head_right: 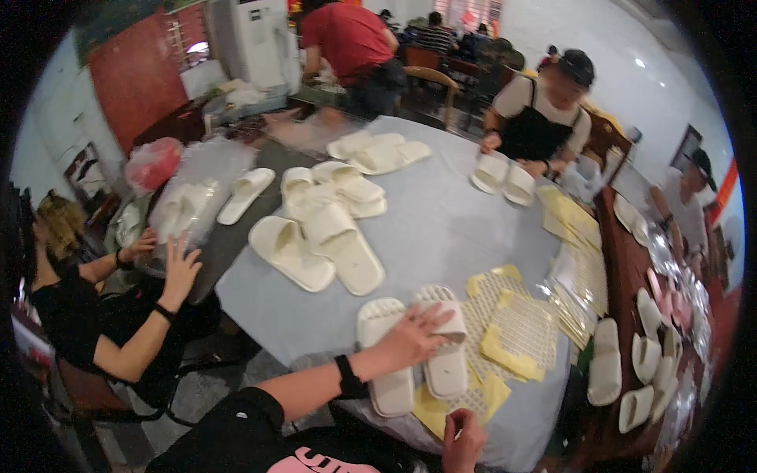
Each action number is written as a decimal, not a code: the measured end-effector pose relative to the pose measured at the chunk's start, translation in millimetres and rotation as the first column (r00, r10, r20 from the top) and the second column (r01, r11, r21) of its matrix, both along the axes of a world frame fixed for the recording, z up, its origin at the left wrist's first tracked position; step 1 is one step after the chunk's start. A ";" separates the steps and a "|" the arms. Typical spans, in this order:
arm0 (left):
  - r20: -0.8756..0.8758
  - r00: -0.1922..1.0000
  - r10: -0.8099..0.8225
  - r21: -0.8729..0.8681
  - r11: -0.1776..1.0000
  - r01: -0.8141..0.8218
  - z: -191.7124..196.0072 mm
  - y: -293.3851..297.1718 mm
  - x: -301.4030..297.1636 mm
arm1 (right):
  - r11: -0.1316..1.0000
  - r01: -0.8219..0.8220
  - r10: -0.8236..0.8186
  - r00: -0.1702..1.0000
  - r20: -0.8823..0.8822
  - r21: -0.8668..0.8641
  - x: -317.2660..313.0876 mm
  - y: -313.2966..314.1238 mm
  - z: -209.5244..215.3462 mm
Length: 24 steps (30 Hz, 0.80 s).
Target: The recorder is sitting at a large communal work table, peeling adhesive labels from sheets and applying them to the footbeds of white slide-style sandals as part of a manufacturing assembly line.
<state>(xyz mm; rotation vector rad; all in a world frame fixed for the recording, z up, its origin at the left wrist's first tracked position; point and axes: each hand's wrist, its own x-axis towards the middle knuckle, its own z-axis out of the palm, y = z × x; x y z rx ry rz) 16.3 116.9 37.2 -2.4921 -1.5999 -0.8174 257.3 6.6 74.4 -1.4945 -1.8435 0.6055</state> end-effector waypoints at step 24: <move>0.195 0.965 -0.174 -0.270 0.937 0.223 -18.7 21.0 12.1 | 0.821 -0.529 0.476 0.843 0.252 0.217 -96.2 24.3 2.3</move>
